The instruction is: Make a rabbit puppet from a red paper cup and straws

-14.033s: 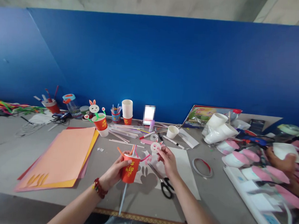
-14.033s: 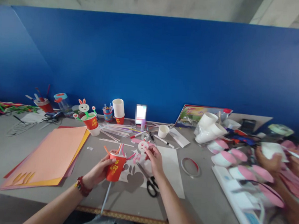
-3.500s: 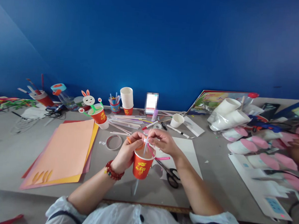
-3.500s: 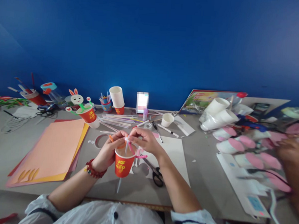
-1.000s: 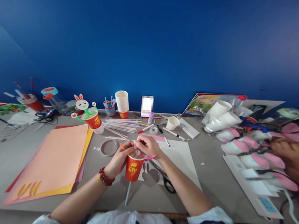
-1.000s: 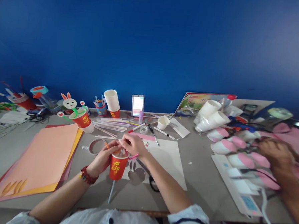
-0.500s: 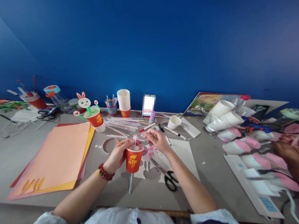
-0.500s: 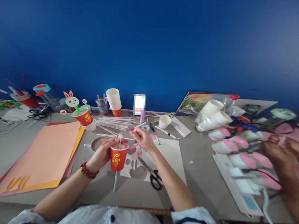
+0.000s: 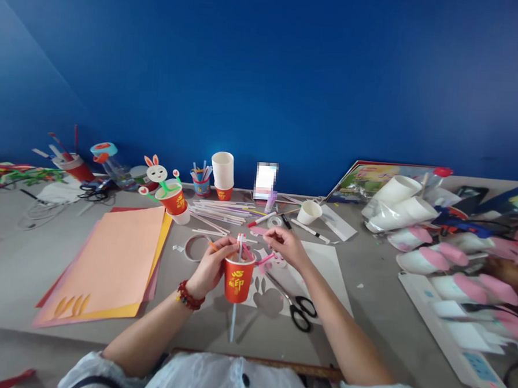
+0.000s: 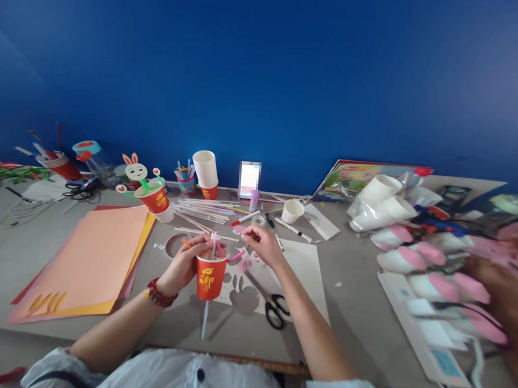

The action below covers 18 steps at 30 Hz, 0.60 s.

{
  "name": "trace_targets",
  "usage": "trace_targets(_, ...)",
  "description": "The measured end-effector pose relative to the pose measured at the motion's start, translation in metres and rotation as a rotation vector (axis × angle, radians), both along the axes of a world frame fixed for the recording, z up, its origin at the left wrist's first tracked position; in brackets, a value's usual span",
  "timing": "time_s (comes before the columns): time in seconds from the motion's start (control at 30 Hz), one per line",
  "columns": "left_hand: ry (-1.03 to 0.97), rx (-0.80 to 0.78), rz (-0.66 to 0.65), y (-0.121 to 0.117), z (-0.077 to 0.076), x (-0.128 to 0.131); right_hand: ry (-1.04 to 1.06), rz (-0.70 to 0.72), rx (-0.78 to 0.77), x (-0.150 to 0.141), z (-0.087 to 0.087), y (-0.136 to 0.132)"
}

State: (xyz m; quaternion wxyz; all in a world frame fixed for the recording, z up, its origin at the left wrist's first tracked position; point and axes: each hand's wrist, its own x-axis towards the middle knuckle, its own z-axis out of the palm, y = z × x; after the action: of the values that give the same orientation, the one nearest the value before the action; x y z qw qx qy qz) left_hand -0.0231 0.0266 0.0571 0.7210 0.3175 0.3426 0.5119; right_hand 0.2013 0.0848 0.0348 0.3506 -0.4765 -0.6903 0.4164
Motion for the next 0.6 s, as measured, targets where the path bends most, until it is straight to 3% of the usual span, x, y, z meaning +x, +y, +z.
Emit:
trace_targets(0.3,-0.006,0.032,0.165,0.02,0.013,-0.038,-0.053,-0.191,0.062,0.031,-0.006,-0.003)
trace_targets(0.43,0.061,0.034,0.139,0.012,0.011,-0.025,-0.053,-0.224,0.169,0.027,0.003,-0.012)
trace_targets(0.6,0.107,0.055,0.058,0.0,0.009,-0.005,-0.092,-0.2,0.287,0.009,0.026,-0.028)
